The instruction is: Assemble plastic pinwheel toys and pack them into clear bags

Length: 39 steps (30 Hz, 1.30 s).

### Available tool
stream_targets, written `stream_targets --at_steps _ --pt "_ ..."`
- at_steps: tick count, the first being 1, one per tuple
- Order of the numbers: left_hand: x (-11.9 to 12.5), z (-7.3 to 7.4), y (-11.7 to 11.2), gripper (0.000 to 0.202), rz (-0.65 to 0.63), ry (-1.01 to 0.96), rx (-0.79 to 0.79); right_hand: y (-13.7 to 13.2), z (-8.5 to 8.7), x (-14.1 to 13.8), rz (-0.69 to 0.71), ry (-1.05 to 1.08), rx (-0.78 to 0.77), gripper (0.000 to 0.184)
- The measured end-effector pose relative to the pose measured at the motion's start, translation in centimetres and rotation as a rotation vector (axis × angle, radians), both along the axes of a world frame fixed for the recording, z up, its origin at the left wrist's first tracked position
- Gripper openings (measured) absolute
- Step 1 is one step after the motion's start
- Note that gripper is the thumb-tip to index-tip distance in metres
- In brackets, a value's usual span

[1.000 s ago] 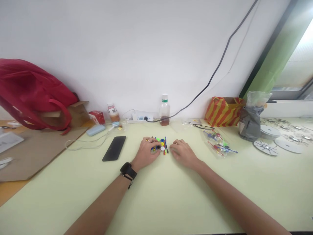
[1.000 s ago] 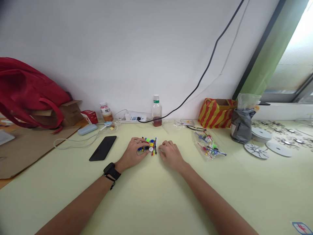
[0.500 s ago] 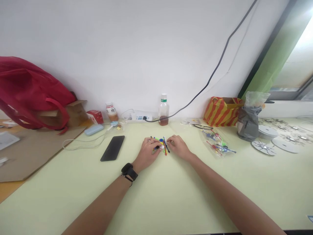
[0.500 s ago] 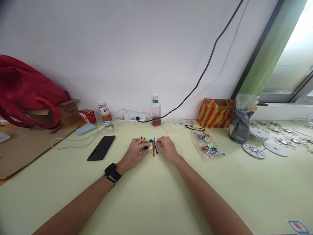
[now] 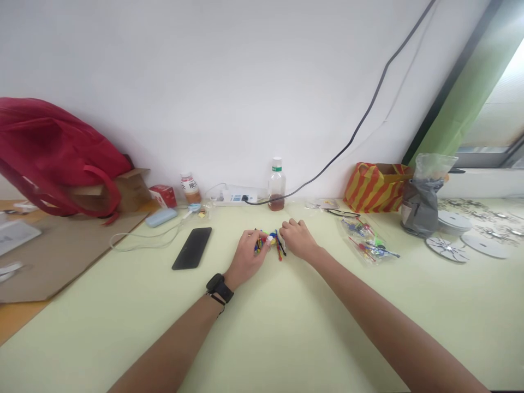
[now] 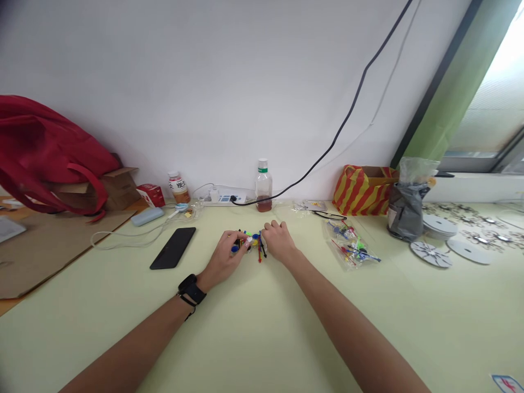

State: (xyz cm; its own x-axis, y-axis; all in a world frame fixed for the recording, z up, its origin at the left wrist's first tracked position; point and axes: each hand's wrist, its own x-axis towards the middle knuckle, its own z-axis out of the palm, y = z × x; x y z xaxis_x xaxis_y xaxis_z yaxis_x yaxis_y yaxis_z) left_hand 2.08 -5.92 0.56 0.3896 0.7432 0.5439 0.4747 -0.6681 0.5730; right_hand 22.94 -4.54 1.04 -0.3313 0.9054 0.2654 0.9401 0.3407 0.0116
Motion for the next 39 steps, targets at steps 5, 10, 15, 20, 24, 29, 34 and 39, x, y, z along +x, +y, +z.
stream_targets --at_steps 5,10,15,20,24,29,34,39 --pt "0.0 -0.3 0.2 0.013 0.018 -0.083 -0.037 -0.2 2.3 0.0 0.047 -0.149 0.035 0.025" --pt "0.3 -0.3 0.2 0.015 0.002 -0.216 -0.138 -1.6 3.1 1.7 -0.015 -0.114 0.064 0.019" --pt "1.4 -0.2 -0.5 0.036 -0.135 -0.42 -0.367 -5.0 1.9 4.7 -0.055 0.413 -0.053 0.011" --pt "2.7 -0.3 -2.1 0.034 -0.272 -0.424 -0.629 -7.9 0.8 6.2 0.025 0.918 -0.23 0.019" --pt "3.6 -0.6 -3.4 0.036 -0.34 -0.368 -0.783 -8.6 0.4 6.1 0.107 1.274 -0.371 0.03" --pt "3.8 -0.9 -4.1 0.035 -0.361 -0.407 -0.78 -9.2 0.6 5.6 0.067 1.404 -0.409 0.037" --pt "2.9 0.1 -4.5 0.043 -0.406 -0.528 -0.767 -10.3 0.8 4.7 0.068 1.579 -0.473 0.036" --pt "2.8 0.5 -5.0 0.036 -0.472 -0.476 -0.72 -11.1 0.8 3.2 0.084 1.595 -0.514 0.037"
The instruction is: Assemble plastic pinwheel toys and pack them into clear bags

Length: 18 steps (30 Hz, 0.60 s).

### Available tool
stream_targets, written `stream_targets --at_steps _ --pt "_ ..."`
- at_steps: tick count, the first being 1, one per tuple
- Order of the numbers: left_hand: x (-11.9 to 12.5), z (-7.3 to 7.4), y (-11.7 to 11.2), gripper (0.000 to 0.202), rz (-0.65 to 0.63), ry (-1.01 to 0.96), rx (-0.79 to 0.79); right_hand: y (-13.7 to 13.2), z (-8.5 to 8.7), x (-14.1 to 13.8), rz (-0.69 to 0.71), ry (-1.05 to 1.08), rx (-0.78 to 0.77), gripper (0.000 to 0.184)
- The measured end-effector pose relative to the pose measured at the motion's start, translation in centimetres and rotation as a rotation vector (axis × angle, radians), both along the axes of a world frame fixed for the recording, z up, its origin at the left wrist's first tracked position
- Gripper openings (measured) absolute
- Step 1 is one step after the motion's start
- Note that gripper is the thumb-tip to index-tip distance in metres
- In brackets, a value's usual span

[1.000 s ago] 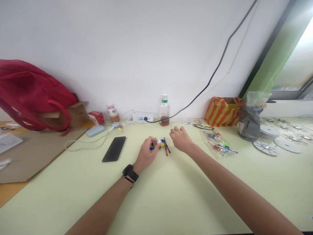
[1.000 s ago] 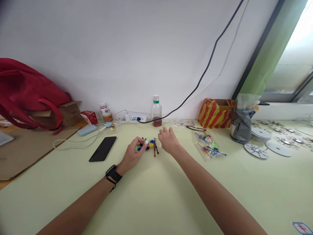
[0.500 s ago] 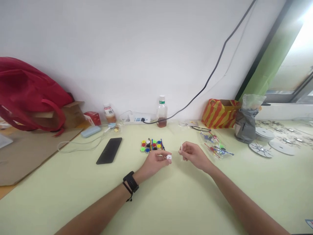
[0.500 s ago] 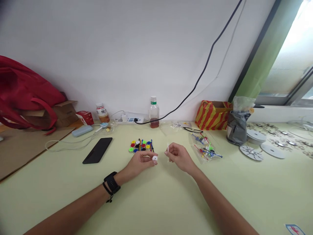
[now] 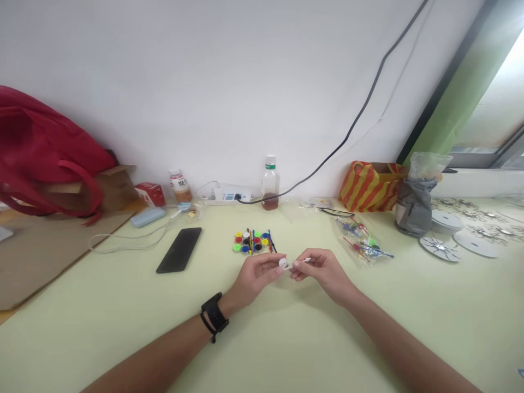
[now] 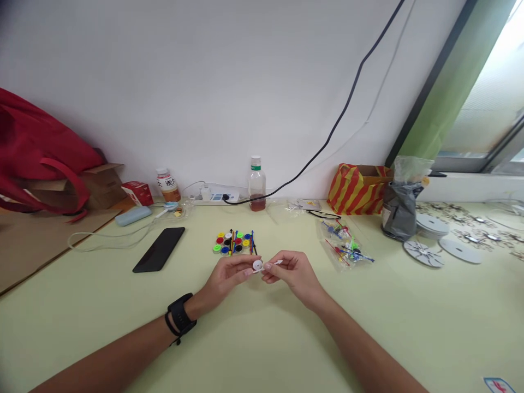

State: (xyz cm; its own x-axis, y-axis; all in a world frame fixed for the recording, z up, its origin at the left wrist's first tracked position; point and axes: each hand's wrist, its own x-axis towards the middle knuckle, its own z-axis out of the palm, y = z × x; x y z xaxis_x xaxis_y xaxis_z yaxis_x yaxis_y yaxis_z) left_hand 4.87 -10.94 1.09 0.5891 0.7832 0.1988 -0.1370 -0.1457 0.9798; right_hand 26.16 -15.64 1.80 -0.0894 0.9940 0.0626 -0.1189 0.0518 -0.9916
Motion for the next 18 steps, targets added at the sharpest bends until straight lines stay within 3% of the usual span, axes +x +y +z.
stream_targets --at_steps 2,7,13,18 --pt "0.23 -0.16 -0.12 0.037 -0.017 -0.003 0.028 -0.09 -0.08 -0.59 0.003 -0.024 0.033 0.036" --pt "0.53 -0.56 -0.07 0.029 0.102 0.051 0.173 0.03 -0.5 -1.21 -0.016 -0.089 0.144 0.03" --pt "0.35 -0.31 -0.16 0.027 0.122 0.132 0.299 -0.04 -0.31 -0.88 -0.003 -0.134 0.157 0.029" --pt "0.36 0.22 -0.56 0.025 0.032 0.152 0.31 -0.03 -0.46 -0.65 0.017 -0.227 0.167 0.035"
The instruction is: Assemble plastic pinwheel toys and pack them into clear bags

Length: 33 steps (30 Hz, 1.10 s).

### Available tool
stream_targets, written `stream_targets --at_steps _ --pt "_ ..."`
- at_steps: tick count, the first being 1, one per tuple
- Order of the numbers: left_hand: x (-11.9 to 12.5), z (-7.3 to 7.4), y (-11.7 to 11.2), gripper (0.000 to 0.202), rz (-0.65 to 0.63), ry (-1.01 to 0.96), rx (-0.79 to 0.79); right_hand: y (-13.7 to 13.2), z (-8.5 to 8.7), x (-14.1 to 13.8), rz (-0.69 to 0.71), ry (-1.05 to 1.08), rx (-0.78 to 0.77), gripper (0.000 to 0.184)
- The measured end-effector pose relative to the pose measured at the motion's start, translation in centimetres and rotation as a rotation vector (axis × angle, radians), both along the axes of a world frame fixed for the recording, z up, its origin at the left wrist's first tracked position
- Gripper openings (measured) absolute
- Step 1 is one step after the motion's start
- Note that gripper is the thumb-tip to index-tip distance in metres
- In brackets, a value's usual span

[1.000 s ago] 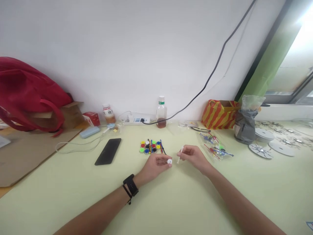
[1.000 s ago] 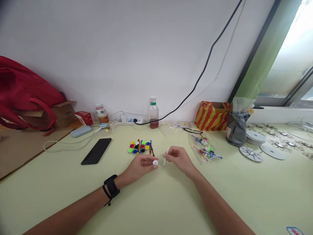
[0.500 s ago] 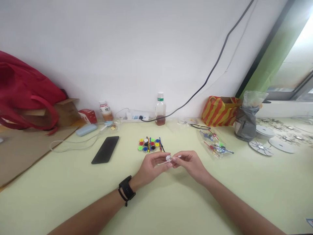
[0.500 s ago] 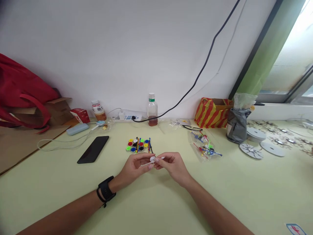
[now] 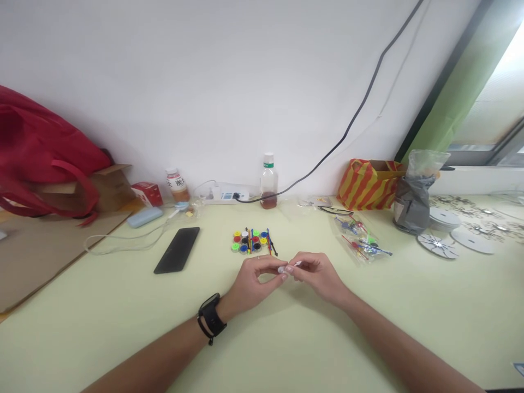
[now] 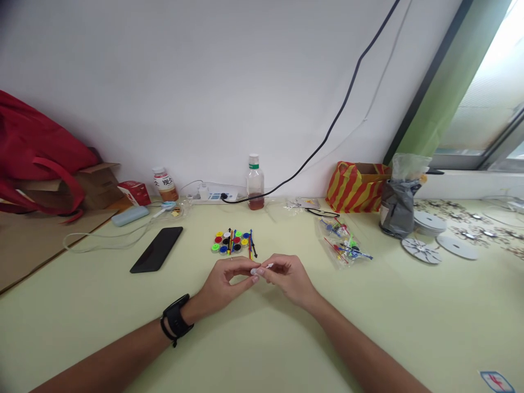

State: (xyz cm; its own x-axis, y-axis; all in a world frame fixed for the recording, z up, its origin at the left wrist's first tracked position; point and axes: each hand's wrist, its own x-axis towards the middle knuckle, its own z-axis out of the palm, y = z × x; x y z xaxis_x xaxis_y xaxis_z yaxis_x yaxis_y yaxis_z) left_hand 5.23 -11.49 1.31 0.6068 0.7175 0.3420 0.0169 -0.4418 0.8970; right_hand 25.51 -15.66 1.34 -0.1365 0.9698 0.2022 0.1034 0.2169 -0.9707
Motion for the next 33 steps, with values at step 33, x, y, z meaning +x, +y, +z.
stream_targets --at_steps 33 --pt "-0.4 0.1 0.9 0.015 0.136 0.1 0.247 0.1 0.6 1.5 0.108 -0.029 -0.05 0.042"
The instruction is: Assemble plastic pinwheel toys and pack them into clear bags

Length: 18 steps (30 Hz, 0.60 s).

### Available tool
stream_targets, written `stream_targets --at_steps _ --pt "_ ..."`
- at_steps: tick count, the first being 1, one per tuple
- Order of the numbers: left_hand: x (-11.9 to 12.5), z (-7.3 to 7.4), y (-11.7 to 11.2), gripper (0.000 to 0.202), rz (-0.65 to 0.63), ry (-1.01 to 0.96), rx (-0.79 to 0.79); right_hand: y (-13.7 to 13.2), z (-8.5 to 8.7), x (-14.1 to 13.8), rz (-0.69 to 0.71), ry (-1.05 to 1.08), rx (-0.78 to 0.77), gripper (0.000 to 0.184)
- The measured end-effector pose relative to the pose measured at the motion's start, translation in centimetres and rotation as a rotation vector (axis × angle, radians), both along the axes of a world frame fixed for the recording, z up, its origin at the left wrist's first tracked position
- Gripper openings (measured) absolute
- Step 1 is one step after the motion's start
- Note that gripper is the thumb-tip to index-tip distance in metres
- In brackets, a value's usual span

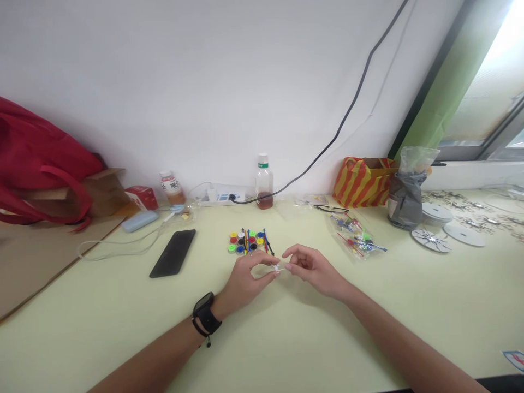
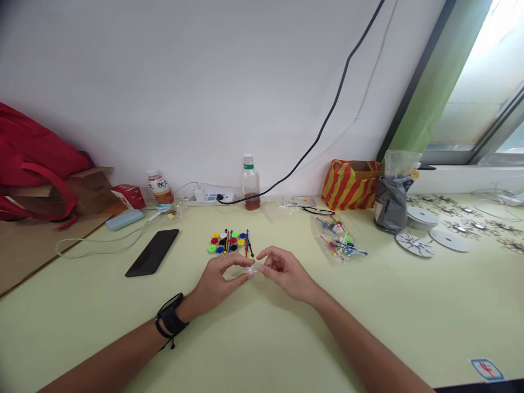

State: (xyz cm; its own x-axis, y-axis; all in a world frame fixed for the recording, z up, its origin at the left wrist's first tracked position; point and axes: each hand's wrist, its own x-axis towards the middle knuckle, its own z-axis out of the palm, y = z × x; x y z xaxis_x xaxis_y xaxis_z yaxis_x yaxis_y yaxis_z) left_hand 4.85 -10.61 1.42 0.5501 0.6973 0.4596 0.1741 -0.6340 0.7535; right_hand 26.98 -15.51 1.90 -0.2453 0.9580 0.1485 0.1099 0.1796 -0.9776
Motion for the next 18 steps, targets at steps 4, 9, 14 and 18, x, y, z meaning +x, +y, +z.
stream_targets --at_steps 4,9,14,18 --pt "-0.22 0.46 -0.03 0.012 -0.034 0.054 0.034 -0.06 -0.02 -0.14 0.003 -0.026 0.011 0.041" --pt "-0.09 0.49 -0.29 0.013 -0.052 0.046 0.003 -0.2 0.28 -0.13 -0.028 -0.018 0.025 0.042" --pt "0.23 0.13 -0.47 0.027 -0.127 -0.076 -0.266 -0.08 0.27 -0.25 -0.058 0.011 0.03 0.041" --pt "0.13 0.41 -0.23 0.024 -0.204 -0.116 -0.457 0.09 -0.07 -0.23 -0.076 0.021 0.041 0.039"
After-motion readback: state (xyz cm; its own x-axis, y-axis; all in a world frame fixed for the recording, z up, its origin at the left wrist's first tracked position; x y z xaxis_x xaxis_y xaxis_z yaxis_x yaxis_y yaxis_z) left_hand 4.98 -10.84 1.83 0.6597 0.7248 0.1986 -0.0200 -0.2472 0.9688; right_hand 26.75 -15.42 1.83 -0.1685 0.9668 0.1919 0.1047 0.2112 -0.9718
